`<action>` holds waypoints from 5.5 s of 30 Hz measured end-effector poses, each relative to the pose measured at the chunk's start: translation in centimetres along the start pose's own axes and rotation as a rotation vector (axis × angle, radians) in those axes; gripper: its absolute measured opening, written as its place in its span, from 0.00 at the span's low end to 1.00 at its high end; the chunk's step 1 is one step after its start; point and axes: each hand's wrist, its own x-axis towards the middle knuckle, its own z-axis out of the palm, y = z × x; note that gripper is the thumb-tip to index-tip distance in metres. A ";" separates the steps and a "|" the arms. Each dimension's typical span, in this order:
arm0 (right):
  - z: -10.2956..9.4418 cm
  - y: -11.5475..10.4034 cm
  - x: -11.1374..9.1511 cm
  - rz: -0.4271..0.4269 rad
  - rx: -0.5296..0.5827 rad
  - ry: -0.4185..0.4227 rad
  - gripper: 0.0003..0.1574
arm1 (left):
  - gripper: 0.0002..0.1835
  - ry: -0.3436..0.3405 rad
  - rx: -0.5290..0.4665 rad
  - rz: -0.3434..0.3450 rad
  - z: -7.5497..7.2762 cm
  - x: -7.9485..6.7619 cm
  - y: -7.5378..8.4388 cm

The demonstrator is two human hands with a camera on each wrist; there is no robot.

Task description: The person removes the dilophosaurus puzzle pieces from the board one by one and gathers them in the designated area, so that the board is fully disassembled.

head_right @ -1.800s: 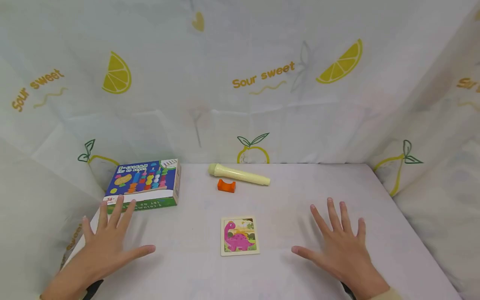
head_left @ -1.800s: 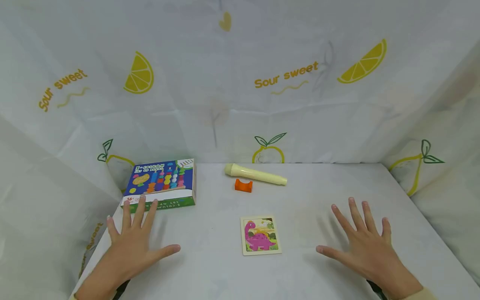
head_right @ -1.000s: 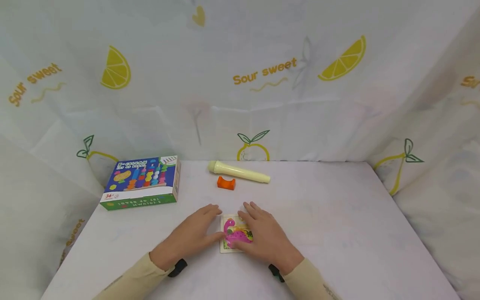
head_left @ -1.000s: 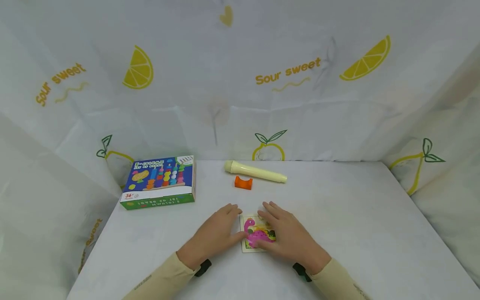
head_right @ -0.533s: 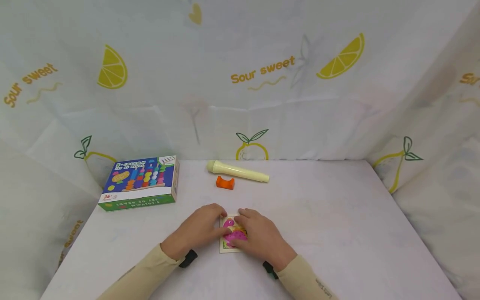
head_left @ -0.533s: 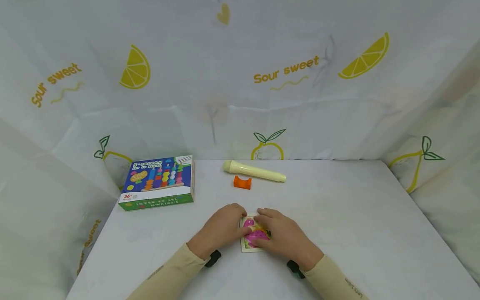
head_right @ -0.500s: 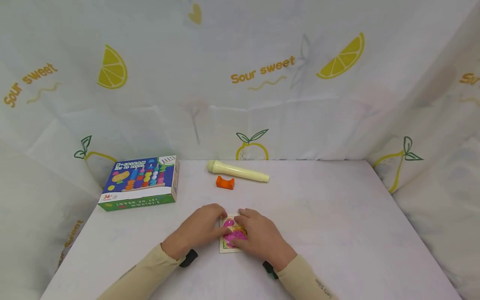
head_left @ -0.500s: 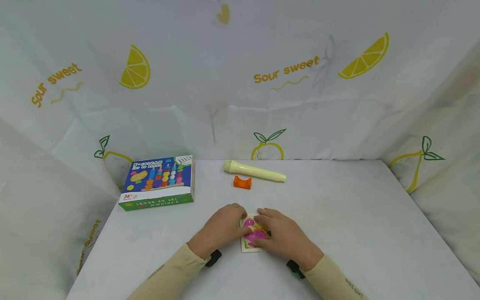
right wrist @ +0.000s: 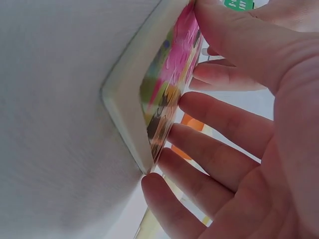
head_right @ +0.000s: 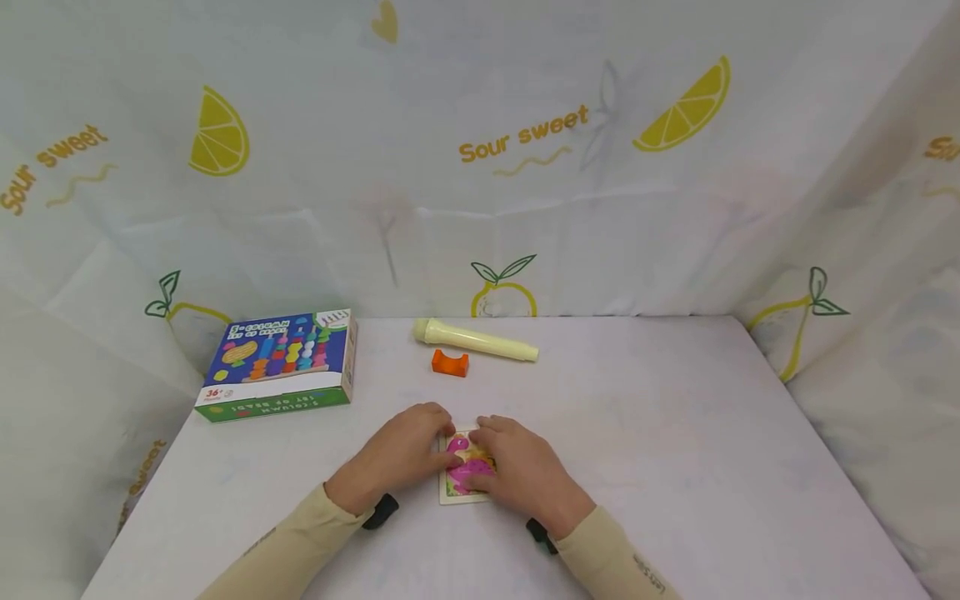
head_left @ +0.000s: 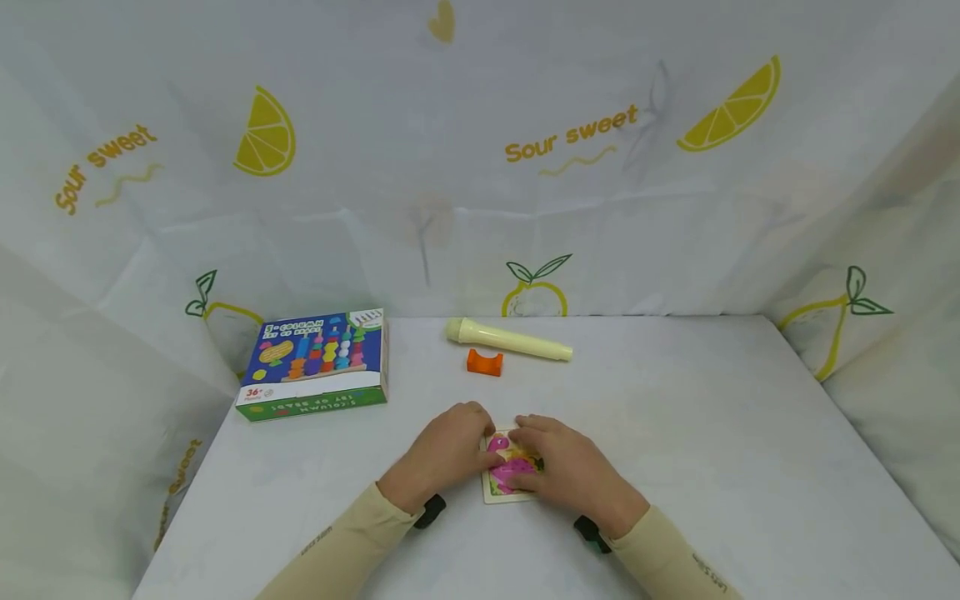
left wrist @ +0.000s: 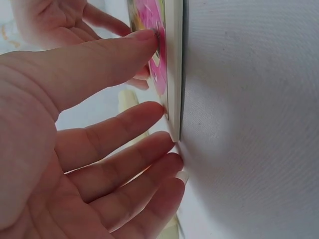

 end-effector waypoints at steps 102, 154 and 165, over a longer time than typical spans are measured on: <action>0.1 -0.1 0.1 0.063 0.023 -0.027 0.40 | 0.09 0.029 -0.586 -0.394 -4.7 -6.5 -12.5; -1.9 0.8 0.3 0.197 0.031 -0.094 0.37 | 0.06 0.013 -0.280 -0.189 -3.3 -4.3 -6.6; -1.9 0.9 0.5 0.161 0.048 -0.092 0.35 | 0.15 -0.067 -0.006 0.064 -0.2 1.3 0.8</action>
